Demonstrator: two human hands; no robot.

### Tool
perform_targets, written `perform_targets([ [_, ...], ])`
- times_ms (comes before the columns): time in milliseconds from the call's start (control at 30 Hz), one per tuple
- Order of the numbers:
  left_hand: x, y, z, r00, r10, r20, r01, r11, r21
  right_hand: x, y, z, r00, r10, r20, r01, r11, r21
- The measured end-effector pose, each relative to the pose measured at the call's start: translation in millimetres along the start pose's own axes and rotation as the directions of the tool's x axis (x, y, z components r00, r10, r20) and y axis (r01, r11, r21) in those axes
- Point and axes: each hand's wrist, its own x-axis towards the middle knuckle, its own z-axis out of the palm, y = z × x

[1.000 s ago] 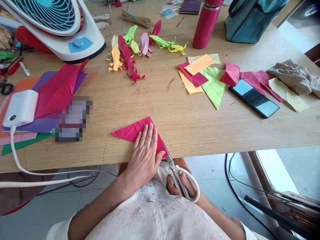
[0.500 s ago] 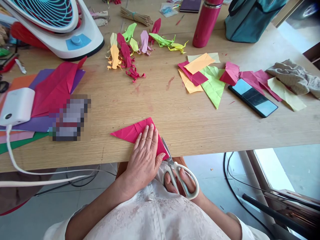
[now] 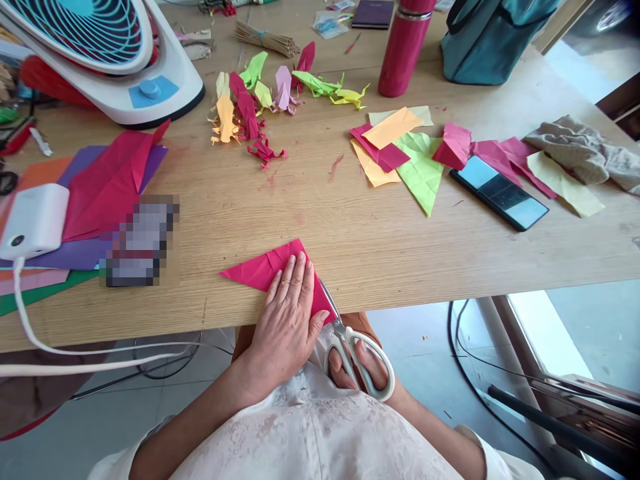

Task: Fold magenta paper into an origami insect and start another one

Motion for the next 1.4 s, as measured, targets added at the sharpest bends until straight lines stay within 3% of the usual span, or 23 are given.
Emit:
perform_targets([
  [300, 0, -1, 0.4, 1.0, 0.008, -0.01, -0.008, 1.0, -0.004, 8, -14, 12, 1.0, -0.008, -0.025, 0.006, 0.998, -0.061],
  [1100, -11, 6, -2.9, 0.999, 0.026, 0.029, -0.025, 1.0, -0.008, 8, -7, 15, 0.999, -0.037, -0.037, 0.034, 0.998, -0.055],
  [1267, -12, 3, -9.8, 0.998, 0.033, 0.047, -0.029, 0.995, -0.095, 5, -3, 12, 0.996, 0.01, -0.089, -0.017, 0.997, -0.082],
  [1400, 1, -6, -18.7, 1.0, 0.015, 0.021, -0.01, 0.976, -0.216, 6, -5, 11, 0.997, -0.005, -0.076, -0.002, 0.996, -0.09],
])
